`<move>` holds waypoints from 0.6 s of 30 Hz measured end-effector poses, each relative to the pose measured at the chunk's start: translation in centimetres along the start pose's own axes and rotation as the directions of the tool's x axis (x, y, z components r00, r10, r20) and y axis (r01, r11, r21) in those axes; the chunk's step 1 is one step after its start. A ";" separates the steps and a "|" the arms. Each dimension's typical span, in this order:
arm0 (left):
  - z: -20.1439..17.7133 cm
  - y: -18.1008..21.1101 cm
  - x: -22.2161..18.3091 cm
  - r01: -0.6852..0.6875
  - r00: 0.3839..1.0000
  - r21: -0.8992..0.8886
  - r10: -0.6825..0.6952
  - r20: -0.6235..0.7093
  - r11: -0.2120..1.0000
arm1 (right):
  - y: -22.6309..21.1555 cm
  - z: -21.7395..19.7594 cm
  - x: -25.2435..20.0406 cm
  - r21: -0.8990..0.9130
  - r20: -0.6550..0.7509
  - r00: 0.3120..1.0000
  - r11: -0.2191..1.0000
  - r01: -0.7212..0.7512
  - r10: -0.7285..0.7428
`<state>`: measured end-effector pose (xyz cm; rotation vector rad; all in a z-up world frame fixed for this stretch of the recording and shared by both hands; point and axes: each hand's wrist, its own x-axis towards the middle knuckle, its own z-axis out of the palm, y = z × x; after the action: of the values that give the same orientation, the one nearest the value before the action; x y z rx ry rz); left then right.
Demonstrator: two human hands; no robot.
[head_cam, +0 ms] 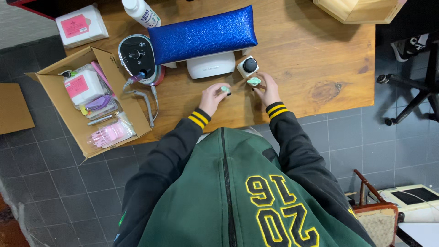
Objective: The person opens a cardboard box and removes various beauty and nail care items, placing them individually onto a wooden table.
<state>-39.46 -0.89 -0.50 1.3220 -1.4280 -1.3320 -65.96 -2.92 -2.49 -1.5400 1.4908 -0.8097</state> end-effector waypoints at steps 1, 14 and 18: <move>0.4 0.0 0.6 0.000 1.000 0.000 0.000 0.003 1.000 | 0.1 -0.1 -0.3 0.000 -0.003 1.000 1.000 -0.002 0.002; 6.2 -2.5 4.3 0.022 1.000 -0.094 -0.022 0.005 0.995 | 3.5 0.6 -6.8 0.007 -0.074 0.989 0.992 -0.125 0.125; 6.3 -1.8 4.5 0.029 0.999 -0.039 -0.028 0.024 0.999 | 2.9 0.5 -7.5 0.018 -0.042 0.993 0.994 -0.112 0.112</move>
<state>-46.02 -3.93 -3.81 1.3101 -1.3966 -1.3909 -67.56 4.74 -4.55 -1.4215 1.5835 -0.7918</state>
